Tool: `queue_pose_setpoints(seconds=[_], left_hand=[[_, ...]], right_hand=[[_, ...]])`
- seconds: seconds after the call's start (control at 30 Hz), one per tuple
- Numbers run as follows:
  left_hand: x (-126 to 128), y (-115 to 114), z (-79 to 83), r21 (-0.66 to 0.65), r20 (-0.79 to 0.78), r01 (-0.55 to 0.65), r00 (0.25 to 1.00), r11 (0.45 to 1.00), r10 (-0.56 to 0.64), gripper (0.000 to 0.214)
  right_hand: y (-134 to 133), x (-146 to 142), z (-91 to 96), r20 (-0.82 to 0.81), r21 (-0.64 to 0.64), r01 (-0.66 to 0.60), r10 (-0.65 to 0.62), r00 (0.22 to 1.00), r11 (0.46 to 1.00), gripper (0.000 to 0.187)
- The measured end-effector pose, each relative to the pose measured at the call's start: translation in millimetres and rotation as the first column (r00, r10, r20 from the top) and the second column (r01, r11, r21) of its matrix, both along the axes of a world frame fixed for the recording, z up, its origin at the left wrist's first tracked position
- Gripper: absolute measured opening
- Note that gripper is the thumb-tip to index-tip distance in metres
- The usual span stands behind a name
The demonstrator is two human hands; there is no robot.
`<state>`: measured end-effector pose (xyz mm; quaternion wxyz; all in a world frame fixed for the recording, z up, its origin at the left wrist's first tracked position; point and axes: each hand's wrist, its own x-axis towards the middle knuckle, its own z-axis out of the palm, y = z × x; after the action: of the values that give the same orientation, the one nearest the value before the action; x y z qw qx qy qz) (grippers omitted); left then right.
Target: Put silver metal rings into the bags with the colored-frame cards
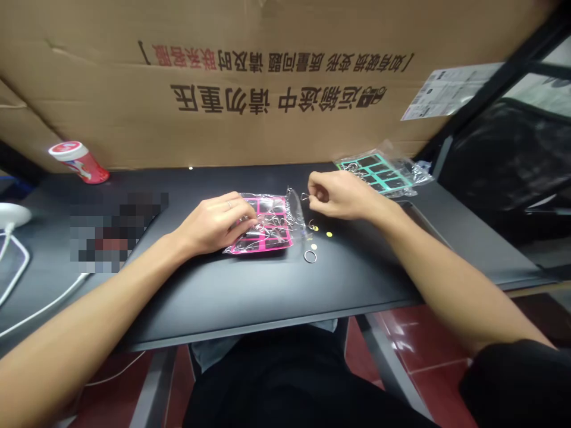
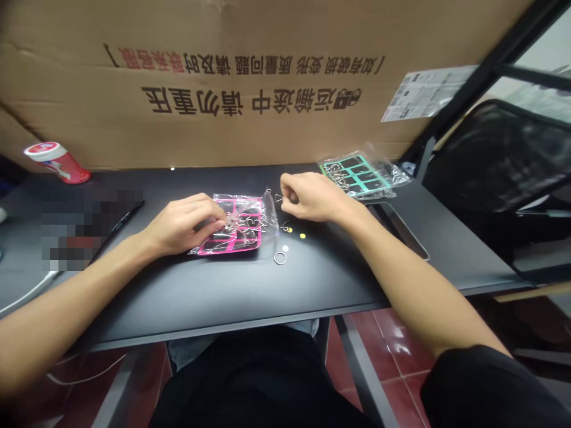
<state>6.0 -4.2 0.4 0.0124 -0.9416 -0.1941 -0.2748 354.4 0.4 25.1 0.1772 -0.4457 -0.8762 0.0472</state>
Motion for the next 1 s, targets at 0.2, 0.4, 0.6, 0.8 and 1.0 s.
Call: queue_pose_setpoints(seconds=[0.2, 0.4, 0.6, 0.8, 1.0], left_hand=[[0, 0, 0.7, 0.008, -0.006, -0.004, 1.000, 1.000, 0.004, 0.012], [0, -1, 1.4, 0.019, -0.001, -0.003, 1.000, 1.000, 0.003, 0.013], [1, -1, 1.7, 0.015, -0.002, 0.002, 1.000, 1.000, -0.002, 0.013], [1, -1, 1.5, 0.005, 0.011, -0.001, 1.000, 1.000, 0.001, 0.012], [1, -1, 1.8, 0.022, 0.001, 0.005, 1.000, 1.000, -0.005, 0.012]], right_hand=[[-8, -13, -5.5, -0.132, 0.006, -0.270, 0.269, 0.954, 0.963, 0.009], [-7, -20, -15.3, -0.065, -0.092, -0.420, 0.416, 0.907, 0.903, 0.023], [2, -7, -12.4, 0.060, -0.078, -0.309, 0.314, 0.947, 0.948, 0.025], [-1, -6, -11.2, 0.083, 0.095, -0.211, 0.203, 0.976, 0.973, 0.023], [-14, -22, -10.9, -0.029, -0.056, -0.490, 0.489, 0.872, 0.870, 0.029]])
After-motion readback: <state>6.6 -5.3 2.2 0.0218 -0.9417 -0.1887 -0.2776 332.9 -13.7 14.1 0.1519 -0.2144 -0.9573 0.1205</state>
